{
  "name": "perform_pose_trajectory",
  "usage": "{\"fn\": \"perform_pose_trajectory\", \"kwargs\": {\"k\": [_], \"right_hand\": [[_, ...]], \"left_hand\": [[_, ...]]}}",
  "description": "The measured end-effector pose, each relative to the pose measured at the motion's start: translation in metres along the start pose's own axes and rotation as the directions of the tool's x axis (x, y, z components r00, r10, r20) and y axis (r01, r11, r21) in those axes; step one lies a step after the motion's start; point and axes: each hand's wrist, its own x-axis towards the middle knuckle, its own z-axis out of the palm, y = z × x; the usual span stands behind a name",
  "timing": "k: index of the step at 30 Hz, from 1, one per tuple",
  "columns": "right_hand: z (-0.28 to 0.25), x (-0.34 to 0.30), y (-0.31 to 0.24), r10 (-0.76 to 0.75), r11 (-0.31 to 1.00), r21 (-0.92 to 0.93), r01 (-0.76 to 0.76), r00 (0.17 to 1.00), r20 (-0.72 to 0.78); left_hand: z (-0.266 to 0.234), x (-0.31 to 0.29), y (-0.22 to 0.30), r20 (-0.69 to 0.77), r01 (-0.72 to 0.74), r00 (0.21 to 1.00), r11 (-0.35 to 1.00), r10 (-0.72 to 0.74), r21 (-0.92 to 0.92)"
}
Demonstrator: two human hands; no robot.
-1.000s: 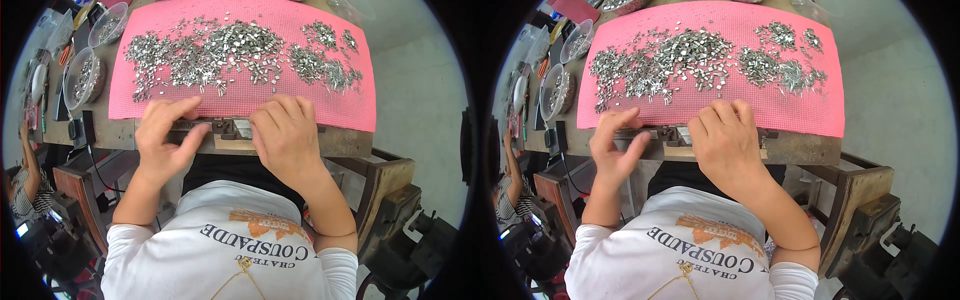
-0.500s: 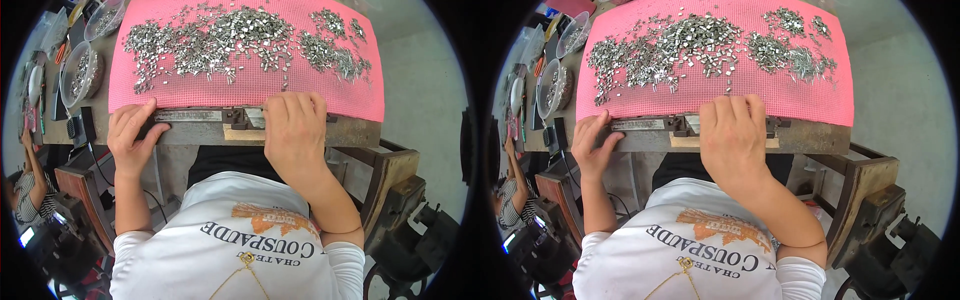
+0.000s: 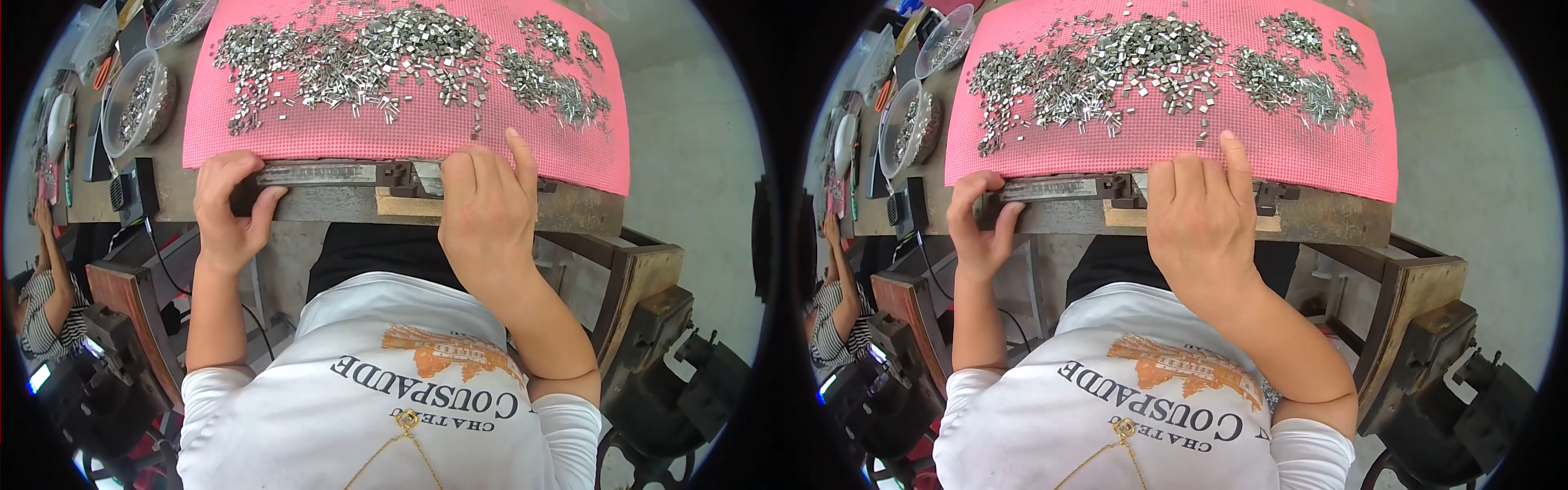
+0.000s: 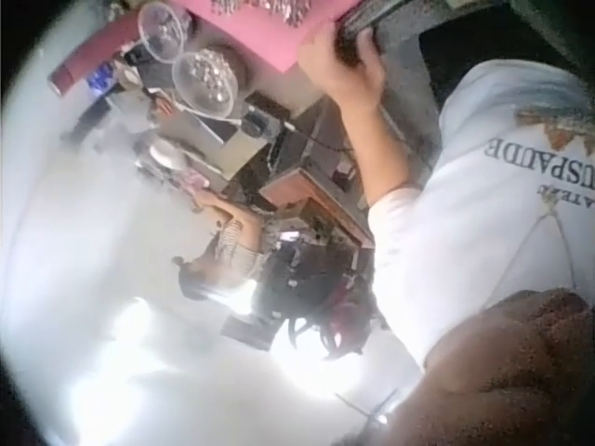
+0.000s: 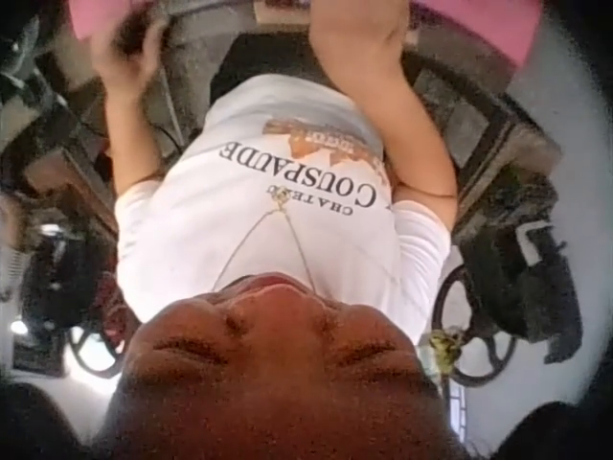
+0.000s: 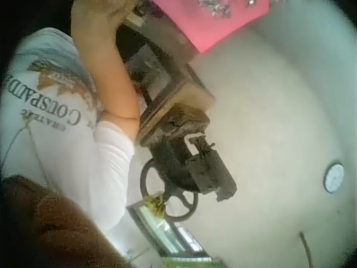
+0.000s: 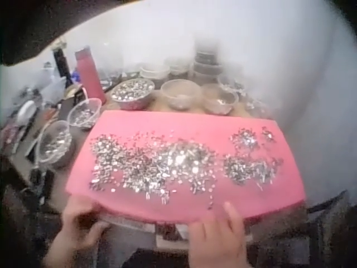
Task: The person places small metal components into a metal fixture by hand, inserts the fixture into a manual press machine to press them, and then continues loading metal pieces into the fixture.
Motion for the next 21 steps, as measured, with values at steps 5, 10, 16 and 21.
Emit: {"fn": "perform_pose_trajectory", "kwargs": {"k": [5, 10, 16, 21], "right_hand": [[-0.014, -0.009, 0.019, 0.125, 0.959, 0.259, -0.12, 0.992, -0.001], [-0.027, -0.039, 0.05, 0.232, 0.934, 0.305, -0.186, 0.965, -0.121], [-0.017, -0.083, 0.062, 0.422, 0.864, 0.366, -0.346, 0.894, -0.15], [-0.008, -0.099, 0.061, 0.383, 0.904, 0.242, -0.353, 0.92, -0.087]], "left_hand": [[-0.019, 0.005, 0.018, -0.061, -0.054, 0.997, 0.952, 0.037, -0.3], [-0.02, 0.045, 0.072, -0.159, -0.239, 0.968, 0.902, 0.193, -0.359], [0.05, 0.111, 0.133, 0.049, -0.349, 0.927, 0.903, 0.372, -0.25], [0.112, 0.127, 0.139, 0.335, -0.281, 0.895, 0.956, 0.293, -0.086]]}}
